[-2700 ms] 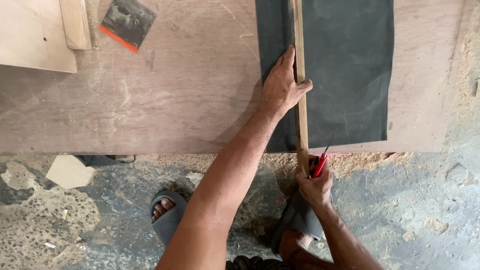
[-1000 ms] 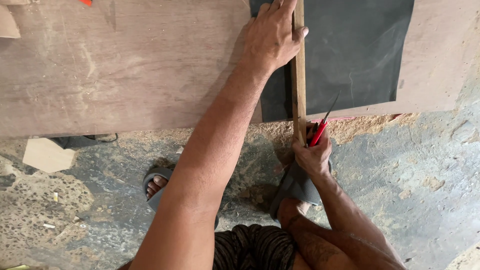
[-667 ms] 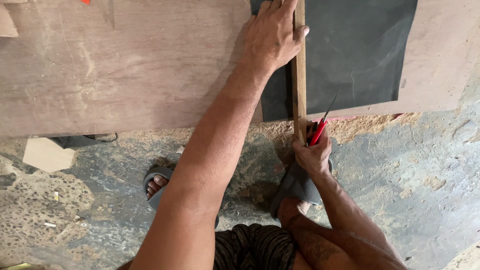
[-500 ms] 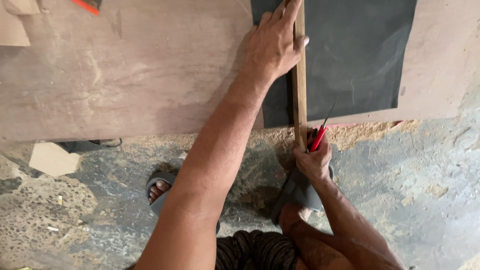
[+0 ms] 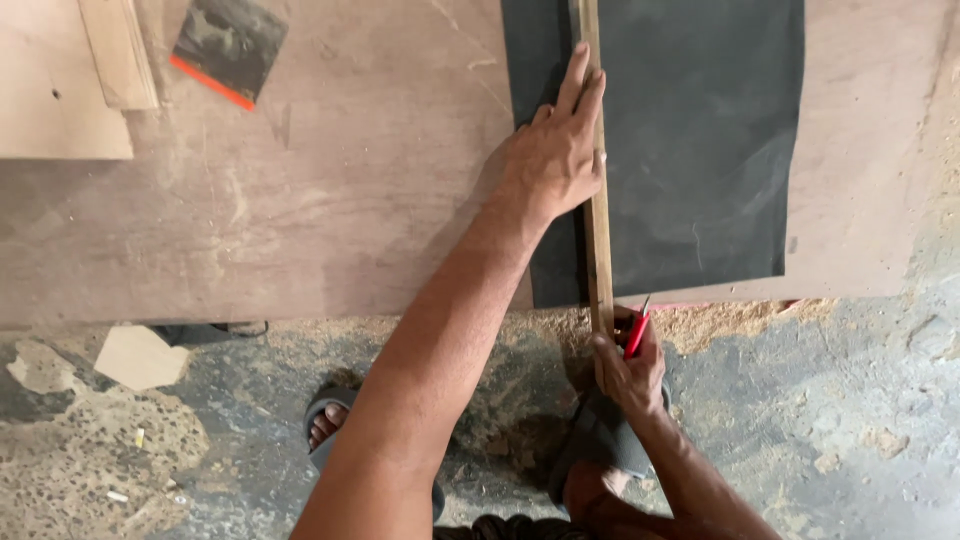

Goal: Cutting a black sheet of material using a utility knife and a wooden guide.

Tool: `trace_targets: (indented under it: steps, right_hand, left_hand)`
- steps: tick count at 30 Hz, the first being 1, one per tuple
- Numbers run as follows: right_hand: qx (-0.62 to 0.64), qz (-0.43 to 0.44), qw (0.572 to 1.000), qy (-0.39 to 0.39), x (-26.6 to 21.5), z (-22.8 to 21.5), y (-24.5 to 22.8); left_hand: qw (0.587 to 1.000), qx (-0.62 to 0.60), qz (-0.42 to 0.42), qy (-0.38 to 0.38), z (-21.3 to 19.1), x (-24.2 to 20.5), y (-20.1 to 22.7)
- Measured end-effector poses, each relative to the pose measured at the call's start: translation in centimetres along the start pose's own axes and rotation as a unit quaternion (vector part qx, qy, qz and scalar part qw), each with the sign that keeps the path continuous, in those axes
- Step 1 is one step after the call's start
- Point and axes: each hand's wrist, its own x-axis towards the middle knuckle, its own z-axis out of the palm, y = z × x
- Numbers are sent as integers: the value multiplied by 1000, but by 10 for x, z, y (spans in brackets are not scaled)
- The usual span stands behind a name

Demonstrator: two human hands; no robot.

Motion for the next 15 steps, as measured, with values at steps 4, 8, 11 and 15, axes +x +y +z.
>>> trace_targets:
  steps: [4,8,11,15]
  right_hand:
    - [131,20,989,68,9,-17,29]
    - [43,-149,983,97,105,-68,12]
    - [13,-227,967,110,208,-87,-40]
    - [98,-225,966,83,328,-77,-113]
  left_hand:
    - [998,60,-16,-20,-23,-1,11]
    - [996,87,-36,-5,-46,-9,24]
    - [991,130,-19,-8,-51,-8,26]
    - [984,173,-19,-38,-54,-1,31]
